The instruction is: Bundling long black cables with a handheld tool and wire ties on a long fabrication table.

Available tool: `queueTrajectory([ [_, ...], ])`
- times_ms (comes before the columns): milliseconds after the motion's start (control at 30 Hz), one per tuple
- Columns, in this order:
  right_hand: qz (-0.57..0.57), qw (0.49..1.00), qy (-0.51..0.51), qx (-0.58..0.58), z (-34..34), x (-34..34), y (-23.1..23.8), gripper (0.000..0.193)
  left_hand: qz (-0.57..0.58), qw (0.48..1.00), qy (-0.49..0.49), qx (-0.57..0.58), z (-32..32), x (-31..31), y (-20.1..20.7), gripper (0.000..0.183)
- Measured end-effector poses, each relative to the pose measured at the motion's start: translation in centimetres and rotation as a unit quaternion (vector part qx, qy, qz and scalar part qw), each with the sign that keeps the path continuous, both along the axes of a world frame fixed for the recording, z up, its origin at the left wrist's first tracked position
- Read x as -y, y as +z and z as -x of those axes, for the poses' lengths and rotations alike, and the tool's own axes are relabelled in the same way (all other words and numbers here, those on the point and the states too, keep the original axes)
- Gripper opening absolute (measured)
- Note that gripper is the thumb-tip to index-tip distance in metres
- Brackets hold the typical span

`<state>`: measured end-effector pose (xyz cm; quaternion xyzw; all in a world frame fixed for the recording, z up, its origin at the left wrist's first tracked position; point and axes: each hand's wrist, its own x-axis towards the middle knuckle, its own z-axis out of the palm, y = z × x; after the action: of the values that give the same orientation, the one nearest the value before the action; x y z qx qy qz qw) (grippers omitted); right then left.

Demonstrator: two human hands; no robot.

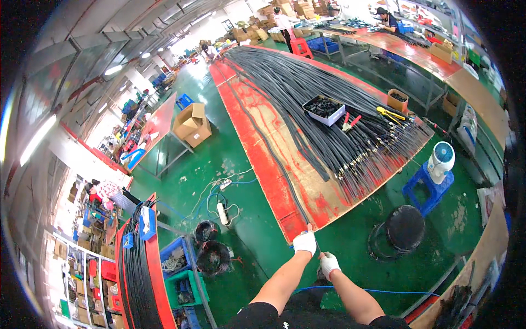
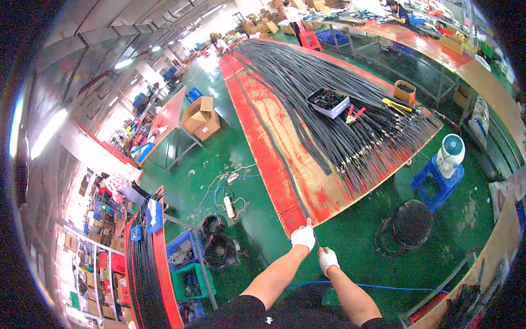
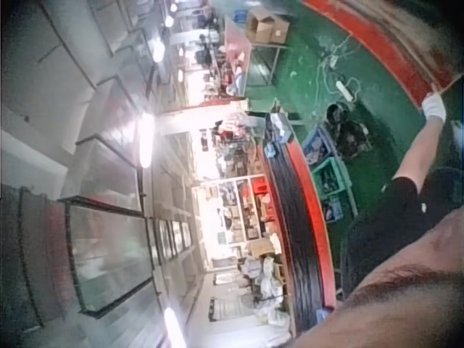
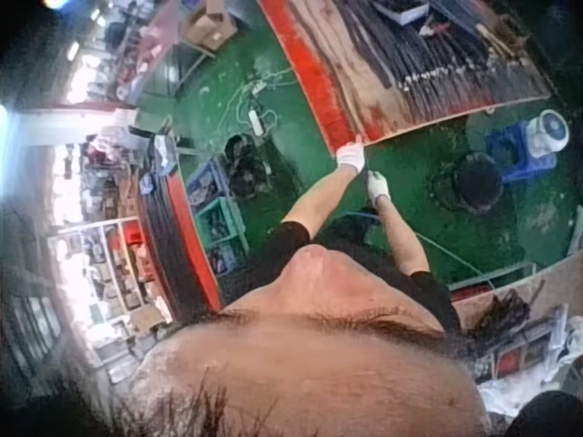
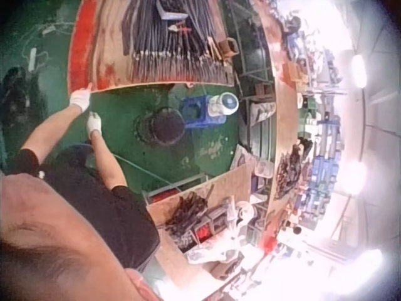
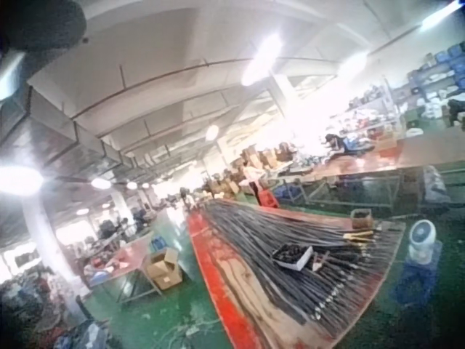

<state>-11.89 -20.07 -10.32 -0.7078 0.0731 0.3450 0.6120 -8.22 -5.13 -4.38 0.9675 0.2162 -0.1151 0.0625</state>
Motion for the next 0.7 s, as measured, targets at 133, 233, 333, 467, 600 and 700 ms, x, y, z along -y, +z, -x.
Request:
queueTrajectory([
  [133,0.035,0.999,-0.009,0.008,1.3,2.9,1.4,0.031,-0.008,1.000,-0.014,0.005,-1.4,0.4,0.2,0.049],
  [233,-0.001,1.000,-0.017,-0.007,1.9,3.6,2.2,0.030,-0.014,0.999,-0.024,0.032,-0.6,0.0,-0.8,0.049],
  [333,-0.035,0.993,0.002,-0.112,0.5,3.8,3.1,0.031,-0.004,0.999,-0.015,0.033,-0.3,0.2,-0.8,0.050],
  [467,-0.061,0.981,-0.015,-0.184,-1.7,2.9,2.0,0.033,0.028,1.000,-0.012,0.001,-0.8,0.1,-0.1,0.056],
  [600,-0.026,0.995,0.016,-0.096,-2.2,0.4,0.2,0.033,0.021,1.000,-0.010,0.014,-0.5,-0.8,-0.6,0.056],
  [700,0.022,1.000,0.011,-0.003,-1.7,-0.1,-2.4,0.033,0.020,0.999,-0.018,0.021,-0.9,-0.7,-0.6,0.056],
])
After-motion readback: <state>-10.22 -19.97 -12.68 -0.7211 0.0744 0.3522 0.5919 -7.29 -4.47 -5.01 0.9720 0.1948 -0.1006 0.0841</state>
